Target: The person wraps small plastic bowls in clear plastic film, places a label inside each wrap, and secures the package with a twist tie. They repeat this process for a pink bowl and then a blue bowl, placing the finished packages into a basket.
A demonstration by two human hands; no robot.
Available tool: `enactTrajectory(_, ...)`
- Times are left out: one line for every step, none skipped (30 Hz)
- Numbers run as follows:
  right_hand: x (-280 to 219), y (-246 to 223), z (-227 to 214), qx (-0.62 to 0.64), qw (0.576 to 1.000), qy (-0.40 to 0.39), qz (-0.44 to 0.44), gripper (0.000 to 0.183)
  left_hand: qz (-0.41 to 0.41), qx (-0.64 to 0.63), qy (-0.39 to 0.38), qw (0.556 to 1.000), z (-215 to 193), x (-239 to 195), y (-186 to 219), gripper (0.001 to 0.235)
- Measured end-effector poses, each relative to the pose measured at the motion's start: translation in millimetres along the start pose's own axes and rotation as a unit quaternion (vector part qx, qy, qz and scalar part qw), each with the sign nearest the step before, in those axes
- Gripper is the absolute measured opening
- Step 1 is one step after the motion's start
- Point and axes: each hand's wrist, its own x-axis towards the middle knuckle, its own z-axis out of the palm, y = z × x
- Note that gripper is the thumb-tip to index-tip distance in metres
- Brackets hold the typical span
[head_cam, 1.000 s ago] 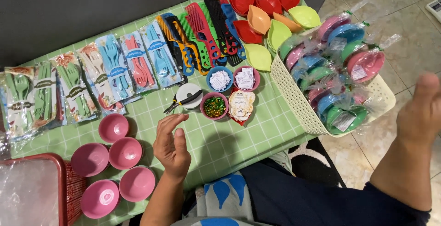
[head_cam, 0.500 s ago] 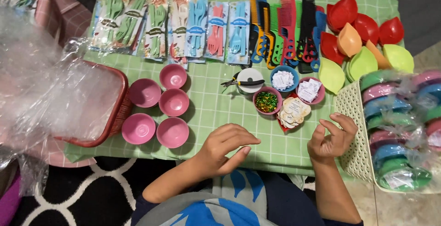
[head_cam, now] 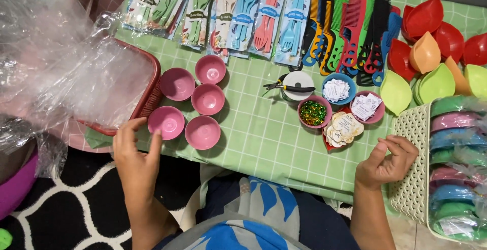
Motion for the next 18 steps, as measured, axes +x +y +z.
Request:
enactTrajectory(-0.7,0.4,0.0,0.006,1.0,-0.002,0.003,0.021,0.031,0.032,-0.057,0.997,1.5,-1.6,-1.7,0.031)
enactTrajectory(-1.4,0.7,0.2,0.01,1.0,-0.002,0.006,0.021,0.064,0.063,-0.113,0.989,3.3,-1.9,-3.1,0.045)
enactTrajectory(-1.1,1.5,0.7,0.011,1.0,-0.005,0.007,0.021,0.062,0.065,-0.114,0.989,9.0,-5.1,-3.0,0.045)
enactTrajectory(-1.9,1.5,-0.1,0.01,1.0,-0.008,0.015,0.021,0.099,0.072,-0.109,0.986,14.2,-8.4,-3.1,0.043)
enactTrajectory(-2.7,1.7,-0.9,0.009,1.0,-0.011,0.022,0.022,0.136,0.079,-0.105,0.982,19.5,-11.8,-3.0,0.041)
enactTrajectory(-2.3,0.3,-0.5,0.008,1.0,-0.014,0.025,0.022,0.134,0.081,-0.108,0.982,25.5,-15.1,0.2,0.041)
enactTrajectory(-1.9,-0.9,-0.2,0.01,1.0,-0.017,0.024,0.022,0.164,0.101,-0.16,0.968,31.5,-18.4,3.6,0.051)
enactTrajectory(-0.7,-1.5,0.2,0.012,0.999,-0.02,0.021,0.022,0.193,0.12,-0.211,0.951,38.4,-21.5,7.3,0.061)
enactTrajectory(-1.4,-0.5,-0.4,0.011,0.999,-0.023,0.023,0.022,0.193,0.12,-0.214,0.95,43.0,-20.7,4.1,0.061)
enactTrajectory(-2.4,0.5,-0.6,0.016,0.999,-0.025,0.025,0.02,0.199,0.168,-0.213,0.942,47.6,-19.4,0.8,0.076)
enactTrajectory(-3.2,1.4,-0.9,0.022,0.999,-0.028,0.028,0.019,0.205,0.216,-0.211,0.931,52.0,-18.2,-2.4,0.091)
enactTrajectory(-3.1,0.7,-1.1,0.021,0.999,-0.029,0.03,0.019,0.205,0.217,-0.213,0.93,52.0,-14.5,-0.9,0.091)
enactTrajectory(-2.7,-0.2,-1.4,0.02,0.999,-0.034,0.033,0.019,0.228,0.243,-0.201,0.921,51.8,-10.7,0.6,0.093)
enactTrajectory(-1.8,-0.6,-0.6,0.021,0.998,-0.038,0.035,0.019,0.251,0.269,-0.187,0.911,51.7,-6.6,2.2,0.094)
enactTrajectory(-1.9,0.4,-1.3,0.021,0.998,-0.038,0.036,0.019,0.251,0.27,-0.188,0.91,52.4,-6.9,1.1,0.094)
enactTrajectory(-2.4,1.0,-1.8,0.023,0.998,-0.041,0.036,0.018,0.251,0.255,-0.211,0.909,53.2,-6.3,0.1,0.091)
enactTrajectory(-2.8,1.8,-2.2,0.024,0.998,-0.043,0.037,0.016,0.252,0.24,-0.234,0.908,54.0,-5.6,-0.9,0.087)
enactTrajectory(-2.6,1.5,-2.2,0.023,0.998,-0.043,0.038,0.016,0.253,0.24,-0.236,0.907,53.9,-4.7,-1.1,0.087)
